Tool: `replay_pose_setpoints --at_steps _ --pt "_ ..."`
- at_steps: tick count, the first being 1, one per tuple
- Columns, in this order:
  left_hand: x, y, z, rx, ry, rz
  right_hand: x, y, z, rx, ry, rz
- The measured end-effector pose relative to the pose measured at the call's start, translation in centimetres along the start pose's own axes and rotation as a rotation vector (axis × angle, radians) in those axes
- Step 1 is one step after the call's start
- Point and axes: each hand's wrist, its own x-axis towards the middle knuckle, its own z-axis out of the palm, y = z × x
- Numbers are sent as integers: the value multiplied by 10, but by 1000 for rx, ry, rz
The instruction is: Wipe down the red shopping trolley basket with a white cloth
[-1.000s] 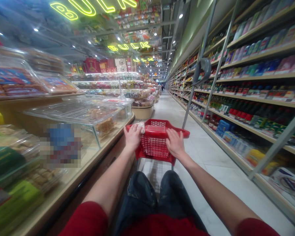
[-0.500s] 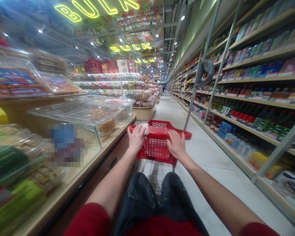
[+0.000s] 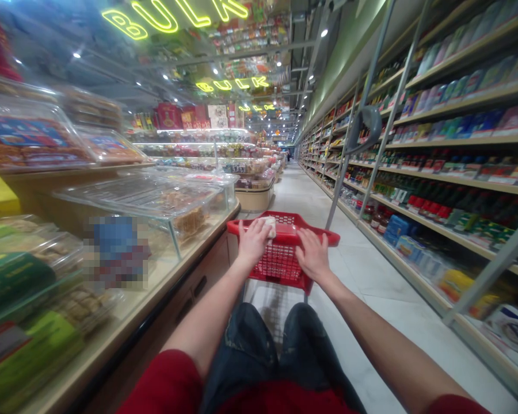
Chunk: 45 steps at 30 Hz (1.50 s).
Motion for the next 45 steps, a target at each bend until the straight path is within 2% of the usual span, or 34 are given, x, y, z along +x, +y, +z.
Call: replay_pose_setpoints --at_steps 3,9,14,17,23,26,29,33,37,41,43,45 --pt "-2 -9 -3 23 -8 -66 0 -1 1 11 13 7" --pt "4 16 -2 -26 -25 78 -1 1 0 11 14 2" --pt "12 -3 -7 -55 -85 -85 -1 7 0 17 -12 -35" --pt "14 -10 -10 -44 -126 -108 -1 14 0 23 -15 -46" --pt "7 14 -7 -3 -79 -58 1 33 -4 36 7 -29" --pt "0 17 -8 -23 -41 -1 5 37 -8 7 10 16" --pt "-7 2 -12 -30 -2 -9 9 27 -10 -37 13 47" --pt "-13 -18 -17 15 41 -164 11 2 -8 -14 -22 -21" --pt "-12 3 -12 12 23 -76 9 -15 -6 3 -29 -18" --pt "-8 25 -4 -15 21 -6 8 -14 -6 -2 -36 -32" --pt "-10 18 -6 -14 11 -2 8 -11 -6 -3 -42 -40" --pt "-13 0 -10 1 7 -32 7 -10 -6 2 -42 -37"
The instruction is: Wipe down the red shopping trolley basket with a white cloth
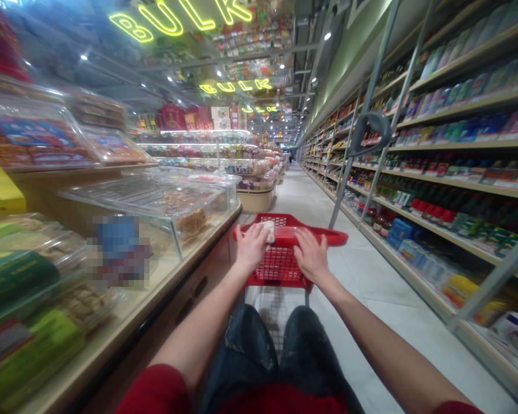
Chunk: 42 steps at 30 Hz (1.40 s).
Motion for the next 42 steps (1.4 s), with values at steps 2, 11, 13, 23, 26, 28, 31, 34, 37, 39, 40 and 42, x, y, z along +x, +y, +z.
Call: replay_pose_setpoints --at_steps 2,11,13,23,26,28,31,34,37,39,40,42 --pt "-3 -20 -6 26 17 -72 -1 -1 1 10 7 8" --pt "-2 6 2 11 -3 -27 -3 -6 4 14 35 10" --pt "-2 10 4 -5 -21 11 -3 -4 3 14 28 2" --pt "2 -16 -8 55 8 -198 -3 -8 2 48 29 19" --pt "6 16 1 3 -24 -46 -3 -7 1 34 28 15" --pt "8 28 5 -30 -31 26 -4 -4 0 29 24 12" --pt "8 24 4 -47 -32 13 -5 -1 -1 39 19 22" --pt "10 15 -2 -59 -27 -117 0 -6 -4 67 19 60" --pt "18 24 -1 -154 -36 -102 17 -21 -8 113 8 65" --pt "22 32 3 -256 -61 -77 31 -33 -10 169 -53 24" --pt "24 34 5 -295 -77 -87 37 -38 -11 194 -96 17" --pt "23 29 8 -306 -123 -115 45 -45 -9 209 -183 26"
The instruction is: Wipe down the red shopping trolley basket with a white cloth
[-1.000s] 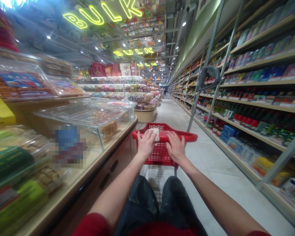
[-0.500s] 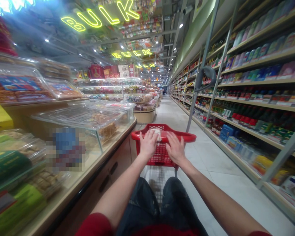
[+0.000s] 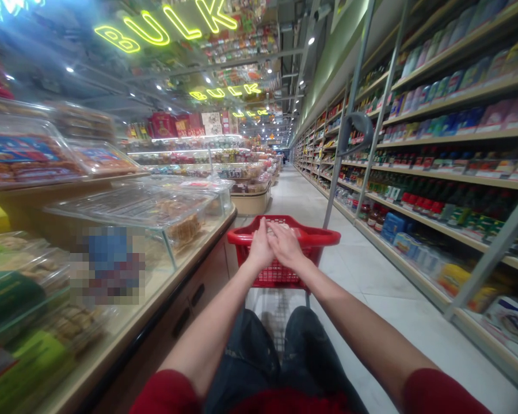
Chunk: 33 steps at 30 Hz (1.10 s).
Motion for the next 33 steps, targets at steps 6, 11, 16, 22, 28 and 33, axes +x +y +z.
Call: replay_pose_setpoints --at_steps 6,11,16,22,28,33 --pt "-13 -38 -14 303 -111 38 6 0 16 -54 44 -48" --pt "-17 -35 -13 326 -47 42 -7 51 -5 -72 290 -33" --pt "-19 -28 -8 339 11 -9 -38 102 -25 -198 341 30" --pt "-19 -28 -6 366 10 -30 -29 55 -7 -29 242 -70" --pt "-19 -26 -10 378 -7 -27 -15 40 5 -32 219 -134" --pt "-20 -29 -10 360 6 -20 -39 90 -13 -137 345 -48"
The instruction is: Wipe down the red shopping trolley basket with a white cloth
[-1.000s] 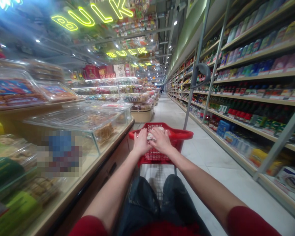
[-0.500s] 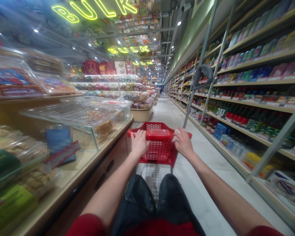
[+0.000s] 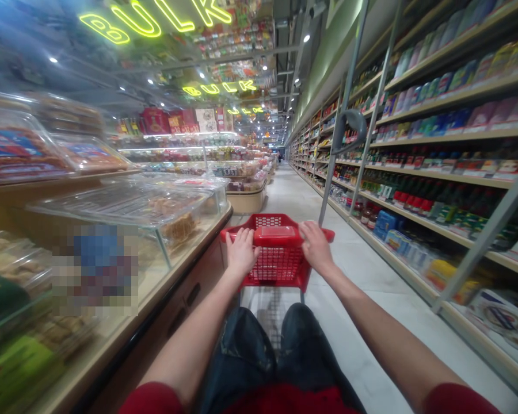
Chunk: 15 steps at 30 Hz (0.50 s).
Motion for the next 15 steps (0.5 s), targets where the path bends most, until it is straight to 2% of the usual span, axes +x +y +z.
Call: replay_pose_setpoints --at_steps 3,5,7,10,12,15 --pt "0 1 0 -1 3 -10 -9 34 -14 -126 87 140" --pt "0 2 -1 -1 0 -20 -11 41 -17 -165 67 167" --pt "1 4 -2 -2 -7 -27 -10 32 -13 -138 12 119" --pt "1 4 -2 0 -18 -32 -6 4 -1 -51 -39 15" --pt "1 4 -1 1 -15 -30 -4 -11 4 -38 -52 2" --pt "0 2 -2 2 0 -21 -3 -11 3 -80 -84 21"
